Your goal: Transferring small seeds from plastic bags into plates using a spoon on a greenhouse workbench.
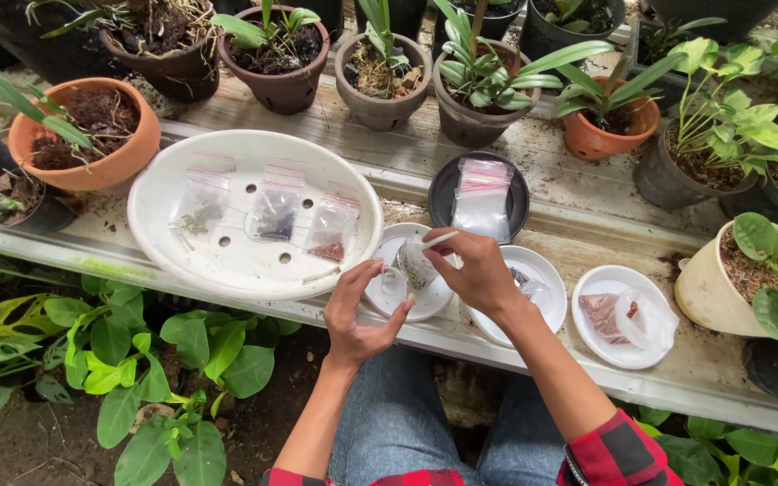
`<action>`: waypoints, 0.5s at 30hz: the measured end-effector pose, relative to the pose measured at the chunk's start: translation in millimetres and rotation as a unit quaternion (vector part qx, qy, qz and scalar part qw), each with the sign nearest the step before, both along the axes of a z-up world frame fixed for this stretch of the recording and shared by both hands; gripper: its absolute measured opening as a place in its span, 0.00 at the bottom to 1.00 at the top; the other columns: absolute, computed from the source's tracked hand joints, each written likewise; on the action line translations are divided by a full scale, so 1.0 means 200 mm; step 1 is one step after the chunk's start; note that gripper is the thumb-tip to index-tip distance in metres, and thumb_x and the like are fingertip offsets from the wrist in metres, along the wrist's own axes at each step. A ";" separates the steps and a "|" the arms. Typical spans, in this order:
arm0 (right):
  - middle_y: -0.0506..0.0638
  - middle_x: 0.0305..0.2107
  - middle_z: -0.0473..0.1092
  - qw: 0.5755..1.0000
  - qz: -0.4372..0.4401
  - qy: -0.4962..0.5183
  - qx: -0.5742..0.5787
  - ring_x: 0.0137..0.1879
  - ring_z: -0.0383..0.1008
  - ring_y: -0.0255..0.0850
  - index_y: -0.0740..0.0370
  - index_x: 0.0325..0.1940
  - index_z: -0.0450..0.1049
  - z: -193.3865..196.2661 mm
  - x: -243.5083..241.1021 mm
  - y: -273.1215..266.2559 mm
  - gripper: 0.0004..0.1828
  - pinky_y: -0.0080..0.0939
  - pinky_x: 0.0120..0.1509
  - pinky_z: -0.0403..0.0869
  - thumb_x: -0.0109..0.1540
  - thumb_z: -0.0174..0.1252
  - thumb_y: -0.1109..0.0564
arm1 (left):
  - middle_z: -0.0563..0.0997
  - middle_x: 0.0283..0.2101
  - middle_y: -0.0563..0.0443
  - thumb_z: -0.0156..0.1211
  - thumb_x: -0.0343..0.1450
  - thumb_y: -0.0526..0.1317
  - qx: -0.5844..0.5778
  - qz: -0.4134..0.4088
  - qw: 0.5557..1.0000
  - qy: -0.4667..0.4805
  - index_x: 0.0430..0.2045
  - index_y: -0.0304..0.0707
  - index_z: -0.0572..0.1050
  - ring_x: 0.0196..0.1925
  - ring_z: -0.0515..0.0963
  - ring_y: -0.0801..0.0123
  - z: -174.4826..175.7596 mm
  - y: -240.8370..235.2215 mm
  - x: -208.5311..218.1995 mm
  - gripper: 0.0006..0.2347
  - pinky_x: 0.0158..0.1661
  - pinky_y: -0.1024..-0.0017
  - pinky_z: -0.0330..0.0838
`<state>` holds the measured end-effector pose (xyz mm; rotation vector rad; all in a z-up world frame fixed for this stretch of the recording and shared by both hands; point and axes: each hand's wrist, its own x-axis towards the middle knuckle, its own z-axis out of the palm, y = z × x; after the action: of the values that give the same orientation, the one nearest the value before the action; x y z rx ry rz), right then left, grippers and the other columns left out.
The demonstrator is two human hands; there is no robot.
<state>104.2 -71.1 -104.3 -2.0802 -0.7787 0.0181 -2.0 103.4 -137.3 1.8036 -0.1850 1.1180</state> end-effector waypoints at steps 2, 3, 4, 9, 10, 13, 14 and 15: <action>0.61 0.38 0.79 1.000 -0.005 0.000 0.010 0.43 0.83 0.54 0.64 0.49 0.80 -0.02 0.01 0.00 0.14 0.47 0.50 0.81 0.59 0.65 0.68 | 0.83 0.43 0.41 0.81 0.55 0.39 -0.003 0.004 1.000 0.002 0.46 0.30 0.78 0.40 0.85 0.53 -0.01 0.00 0.00 0.26 0.44 0.61 0.80; 0.59 0.37 0.80 1.000 -0.009 0.000 0.019 0.42 0.83 0.52 0.64 0.49 0.80 -0.03 0.01 0.00 0.14 0.46 0.49 0.81 0.59 0.65 0.68 | 0.83 0.43 0.41 0.81 0.55 0.39 -0.007 0.008 1.000 0.003 0.46 0.30 0.78 0.39 0.85 0.55 -0.02 0.00 0.00 0.26 0.44 0.61 0.80; 0.59 0.37 0.80 1.000 -0.009 0.001 0.019 0.42 0.83 0.52 0.64 0.49 0.80 -0.02 0.00 0.00 0.14 0.46 0.49 0.81 0.59 0.65 0.68 | 0.83 0.43 0.41 0.81 0.55 0.39 -0.007 0.008 1.000 0.004 0.46 0.30 0.78 0.39 0.85 0.55 -0.02 0.00 0.00 0.26 0.44 0.61 0.80; 0.60 0.32 0.79 0.995 -0.046 0.069 0.062 0.39 0.83 0.49 0.67 0.45 0.79 -0.02 -0.01 0.02 0.10 0.44 0.48 0.81 0.59 0.66 0.64 | 0.84 0.43 0.40 0.80 0.56 0.40 -0.027 0.003 1.000 -0.005 0.49 0.28 0.74 0.39 0.86 0.53 -0.02 0.00 -0.01 0.29 0.45 0.62 0.79; 0.60 0.32 0.79 0.995 -0.045 0.070 0.061 0.39 0.83 0.49 0.67 0.45 0.79 -0.02 -0.01 0.02 0.10 0.44 0.48 0.81 0.59 0.66 0.64 | 0.84 0.43 0.40 0.80 0.56 0.40 -0.028 0.005 1.000 -0.004 0.49 0.28 0.74 0.39 0.86 0.53 -0.02 0.00 -0.01 0.29 0.45 0.62 0.79; 0.60 0.30 0.79 0.988 -0.073 0.102 0.090 0.38 0.83 0.46 0.67 0.44 0.79 -0.04 0.00 0.01 0.11 0.43 0.48 0.81 0.59 0.67 0.61 | 0.84 0.43 0.41 0.80 0.56 0.40 -0.020 0.009 1.000 -0.001 0.49 0.29 0.74 0.39 0.86 0.55 -0.02 -0.01 0.00 0.29 0.45 0.62 0.79; 0.60 0.30 0.79 0.985 -0.083 0.116 0.102 0.37 0.82 0.45 0.68 0.44 0.79 -0.04 0.00 0.01 0.12 0.43 0.47 0.81 0.59 0.68 0.60 | 0.84 0.44 0.41 0.80 0.56 0.40 -0.017 0.009 1.000 0.001 0.49 0.29 0.73 0.39 0.86 0.55 -0.02 0.00 -0.01 0.29 0.45 0.61 0.79; 0.61 0.30 0.79 0.981 -0.093 0.130 0.114 0.37 0.82 0.44 0.68 0.44 0.79 -0.04 0.00 0.01 0.13 0.42 0.47 0.80 0.59 0.69 0.58 | 0.84 0.44 0.41 0.80 0.56 0.40 -0.015 0.009 1.000 0.003 0.49 0.29 0.73 0.39 0.86 0.54 -0.02 0.00 -0.01 0.29 0.45 0.61 0.79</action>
<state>103.9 -69.7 -113.3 -1.8773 -0.4054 0.0916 -3.5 102.4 -140.5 1.7854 -0.1475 1.1233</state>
